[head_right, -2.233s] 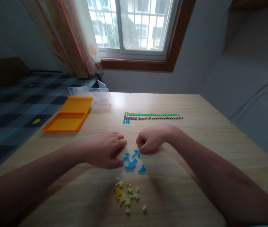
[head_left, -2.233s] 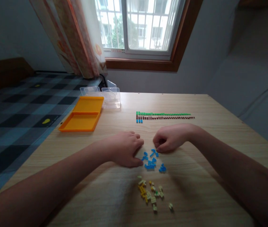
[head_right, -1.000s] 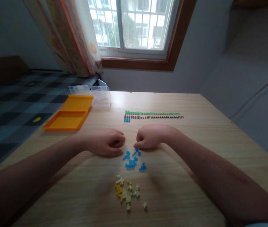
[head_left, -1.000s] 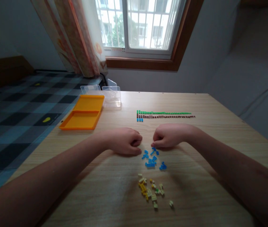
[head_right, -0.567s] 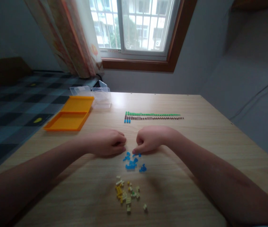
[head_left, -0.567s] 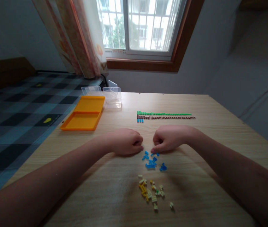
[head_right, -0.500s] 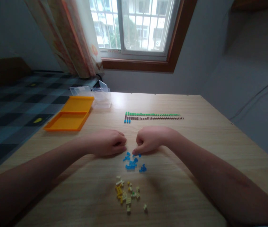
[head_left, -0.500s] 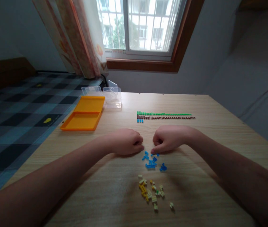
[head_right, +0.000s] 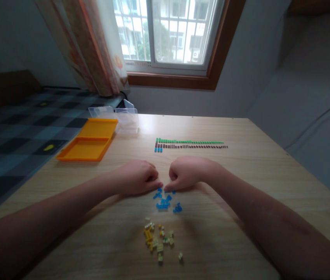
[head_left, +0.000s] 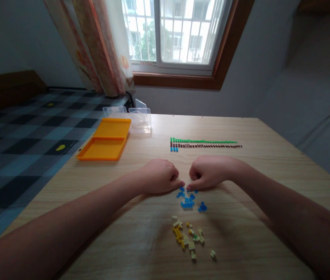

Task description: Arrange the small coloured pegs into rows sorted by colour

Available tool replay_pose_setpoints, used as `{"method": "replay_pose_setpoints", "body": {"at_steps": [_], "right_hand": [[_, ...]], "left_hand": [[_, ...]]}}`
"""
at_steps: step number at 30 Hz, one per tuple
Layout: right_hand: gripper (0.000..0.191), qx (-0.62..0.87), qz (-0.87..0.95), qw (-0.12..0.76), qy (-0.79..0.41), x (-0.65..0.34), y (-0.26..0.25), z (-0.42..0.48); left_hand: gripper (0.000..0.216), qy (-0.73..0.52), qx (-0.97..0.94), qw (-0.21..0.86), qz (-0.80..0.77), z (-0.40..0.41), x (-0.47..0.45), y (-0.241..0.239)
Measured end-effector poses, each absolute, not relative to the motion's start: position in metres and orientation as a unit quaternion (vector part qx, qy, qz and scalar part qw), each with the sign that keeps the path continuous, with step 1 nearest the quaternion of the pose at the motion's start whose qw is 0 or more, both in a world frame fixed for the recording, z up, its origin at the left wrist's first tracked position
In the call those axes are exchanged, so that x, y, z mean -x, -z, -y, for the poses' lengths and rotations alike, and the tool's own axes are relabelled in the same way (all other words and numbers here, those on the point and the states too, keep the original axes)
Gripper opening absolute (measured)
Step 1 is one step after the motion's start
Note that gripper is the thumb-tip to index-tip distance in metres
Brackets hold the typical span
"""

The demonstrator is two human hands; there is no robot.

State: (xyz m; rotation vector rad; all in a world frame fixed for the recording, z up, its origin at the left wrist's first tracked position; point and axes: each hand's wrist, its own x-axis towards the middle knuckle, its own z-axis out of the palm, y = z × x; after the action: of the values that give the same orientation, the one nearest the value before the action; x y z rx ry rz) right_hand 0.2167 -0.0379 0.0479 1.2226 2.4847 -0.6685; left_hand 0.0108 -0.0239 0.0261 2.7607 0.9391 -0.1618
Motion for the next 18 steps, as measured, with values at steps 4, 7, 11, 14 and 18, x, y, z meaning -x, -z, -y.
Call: {"method": "replay_pose_setpoints", "body": {"at_steps": [4,7,11,14,18], "right_hand": [[0.050,-0.422,-0.863,0.150,0.232,-0.2154,-0.0477,0.0380],[0.049,-0.425,-0.864,0.151,0.226,-0.2146,-0.0470,0.0383],[0.049,-0.434,-0.861,0.147,0.220,-0.2135,-0.0452,0.0377],[0.048,-0.447,-0.856,0.143,0.217,-0.2128,-0.0439,0.0357],[0.046,-0.457,-0.847,0.142,0.231,-0.2145,-0.0438,0.0320]], "left_hand": [[0.041,0.054,-0.937,0.118,-0.324,0.0233,-0.0107,-0.0268],[0.043,0.056,-0.936,0.125,-0.324,0.0226,-0.0104,-0.0268],[0.042,0.055,-0.938,0.129,-0.317,0.0211,-0.0095,-0.0258],[0.042,0.057,-0.938,0.133,-0.316,0.0197,-0.0085,-0.0257],[0.039,0.057,-0.940,0.129,-0.312,0.0174,-0.0072,-0.0266]]}}
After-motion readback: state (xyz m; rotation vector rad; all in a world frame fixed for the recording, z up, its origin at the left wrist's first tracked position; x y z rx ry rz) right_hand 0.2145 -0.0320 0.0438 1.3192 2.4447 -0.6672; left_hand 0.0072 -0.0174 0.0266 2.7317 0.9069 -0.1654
